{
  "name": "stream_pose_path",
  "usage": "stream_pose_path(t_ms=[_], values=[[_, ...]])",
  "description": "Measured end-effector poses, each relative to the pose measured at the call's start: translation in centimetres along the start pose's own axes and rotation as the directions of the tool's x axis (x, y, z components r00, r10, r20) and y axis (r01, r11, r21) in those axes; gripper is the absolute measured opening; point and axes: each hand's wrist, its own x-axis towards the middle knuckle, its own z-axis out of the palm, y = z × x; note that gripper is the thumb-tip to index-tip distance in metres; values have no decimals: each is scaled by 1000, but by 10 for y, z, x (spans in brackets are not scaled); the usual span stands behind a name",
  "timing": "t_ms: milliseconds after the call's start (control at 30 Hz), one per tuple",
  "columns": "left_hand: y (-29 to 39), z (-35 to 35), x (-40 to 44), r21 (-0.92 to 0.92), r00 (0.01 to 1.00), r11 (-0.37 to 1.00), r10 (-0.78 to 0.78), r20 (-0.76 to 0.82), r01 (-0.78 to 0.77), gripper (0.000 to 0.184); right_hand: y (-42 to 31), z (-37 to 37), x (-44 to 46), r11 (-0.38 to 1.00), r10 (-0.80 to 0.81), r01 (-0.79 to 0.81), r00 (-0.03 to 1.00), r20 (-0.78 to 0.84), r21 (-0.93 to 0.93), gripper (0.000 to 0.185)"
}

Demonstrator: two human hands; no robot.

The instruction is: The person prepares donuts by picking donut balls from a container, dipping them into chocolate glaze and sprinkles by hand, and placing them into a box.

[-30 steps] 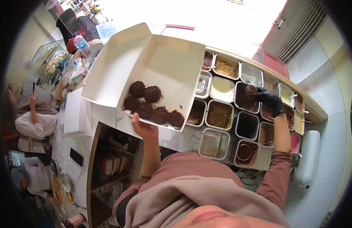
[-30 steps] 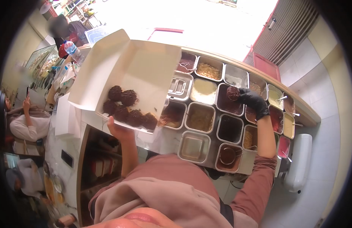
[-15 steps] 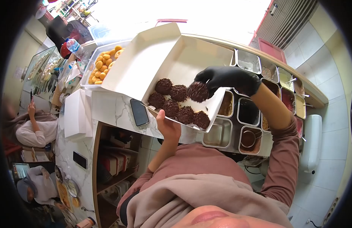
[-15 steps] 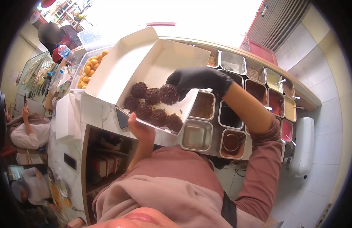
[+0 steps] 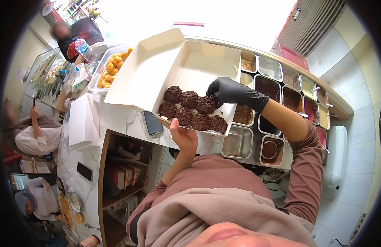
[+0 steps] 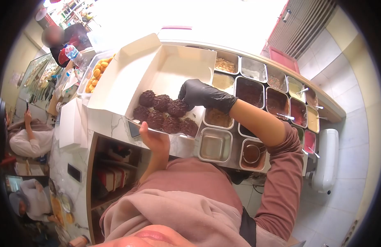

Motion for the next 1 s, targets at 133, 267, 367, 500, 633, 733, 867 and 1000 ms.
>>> stream_pose_path(t_ms=[133,267,367,500,633,733,867,1000], values=[[4,0,1,13,1000,1000,20,7,-20,45,-2,-4,-7,999,-22,22,1000,2,49,21],[12,-10,3,-63,999,997,32,-2,-32,41,-14,-35,-45,920,-229,258,965,-131,293,27],[28,-22,7,-69,988,991,103,-114,-112,40,5,-78,-77,830,-324,359,933,-155,427,31],[67,-31,11,-63,980,979,191,-51,-194,40,113,-114,-60,907,-74,211,932,-355,365,18],[114,-19,20,49,880,904,425,-212,-425,42,205,-95,-22,900,64,-297,816,-575,-321,17],[152,-24,33,77,769,793,607,-200,-605,41,221,-78,-20,855,46,-315,837,-545,-412,20],[202,-41,42,124,678,686,728,-104,-717,43,271,-78,-8,829,-199,-190,778,-596,-526,17],[230,-40,58,283,469,506,862,-193,-815,43,254,-68,-16,786,-137,-296,772,-620,-543,16]])
